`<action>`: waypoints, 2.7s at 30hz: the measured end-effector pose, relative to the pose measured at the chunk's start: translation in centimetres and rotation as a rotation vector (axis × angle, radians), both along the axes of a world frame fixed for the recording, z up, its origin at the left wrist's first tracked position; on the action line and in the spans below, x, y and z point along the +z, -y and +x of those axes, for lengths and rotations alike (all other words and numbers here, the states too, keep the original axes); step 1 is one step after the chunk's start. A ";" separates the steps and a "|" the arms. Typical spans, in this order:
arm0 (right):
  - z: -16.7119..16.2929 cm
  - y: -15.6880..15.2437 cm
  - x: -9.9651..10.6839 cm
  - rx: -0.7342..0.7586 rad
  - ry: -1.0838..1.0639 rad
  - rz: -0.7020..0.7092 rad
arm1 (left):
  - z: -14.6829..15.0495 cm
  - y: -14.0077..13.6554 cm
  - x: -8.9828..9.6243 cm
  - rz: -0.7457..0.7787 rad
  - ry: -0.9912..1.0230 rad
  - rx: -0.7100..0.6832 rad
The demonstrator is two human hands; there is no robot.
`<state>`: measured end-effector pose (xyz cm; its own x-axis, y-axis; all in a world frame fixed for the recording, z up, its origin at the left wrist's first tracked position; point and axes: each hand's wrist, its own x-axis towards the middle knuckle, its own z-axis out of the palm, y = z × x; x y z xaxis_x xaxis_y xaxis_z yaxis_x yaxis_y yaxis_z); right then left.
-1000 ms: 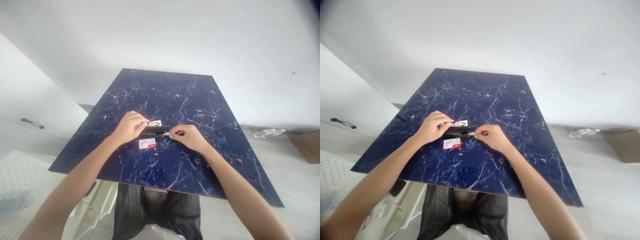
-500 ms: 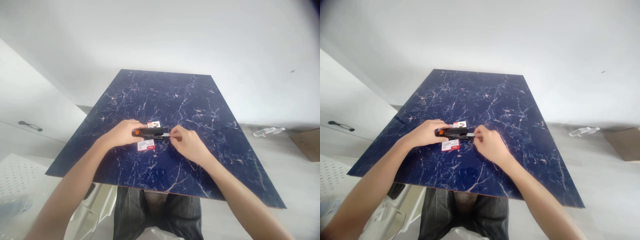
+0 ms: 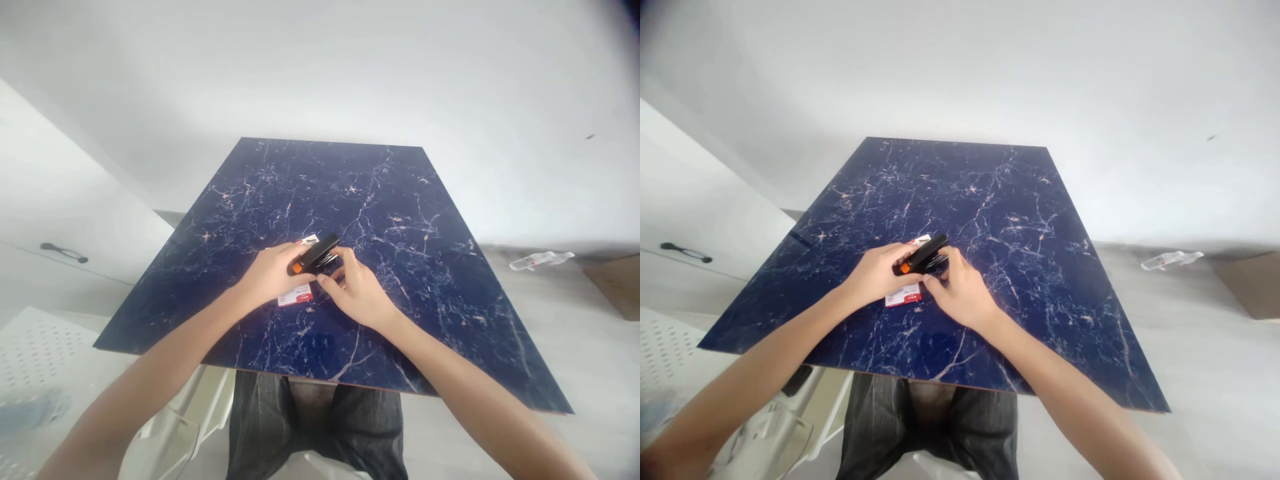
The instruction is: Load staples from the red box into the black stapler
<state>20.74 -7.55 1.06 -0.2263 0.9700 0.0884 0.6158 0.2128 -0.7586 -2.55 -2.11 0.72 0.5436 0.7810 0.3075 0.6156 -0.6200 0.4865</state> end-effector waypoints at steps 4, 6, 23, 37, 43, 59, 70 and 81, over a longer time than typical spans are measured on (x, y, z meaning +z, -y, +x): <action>1.0 -1.1 -0.2 -0.084 -0.007 0.064 | 1.5 1.4 -0.2 -0.234 0.094 -0.233; 1.4 -1.5 -0.2 -0.096 0.040 0.087 | 0.7 1.5 0.6 -0.234 -0.018 -0.318; 1.6 -0.8 0.5 0.033 -0.001 -0.080 | 0.6 2.3 -0.2 -0.286 -0.016 -0.205; 1.7 -0.9 0.7 0.060 0.006 -0.095 | -6.6 -2.2 2.6 -0.134 -0.263 -0.013; 1.7 -0.9 0.5 0.055 0.005 -0.093 | -1.4 1.4 3.4 -0.122 -0.138 0.086; 1.7 -0.8 1.1 0.081 -0.027 -0.124 | -0.5 1.5 0.2 -0.193 -0.175 -0.202; 1.6 -0.7 1.2 0.073 -0.014 -0.118 | 1.2 2.4 -0.1 -0.150 -0.085 -0.117; 1.6 -0.6 1.2 0.072 0.010 -0.110 | 1.3 2.3 0.2 -0.164 -0.042 -0.126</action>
<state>22.31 -6.93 2.22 -0.2965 0.9548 -0.0204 0.6095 0.1728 -0.7737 -1.24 -4.39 0.96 0.6499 0.7437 0.1569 0.5602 -0.6082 0.5625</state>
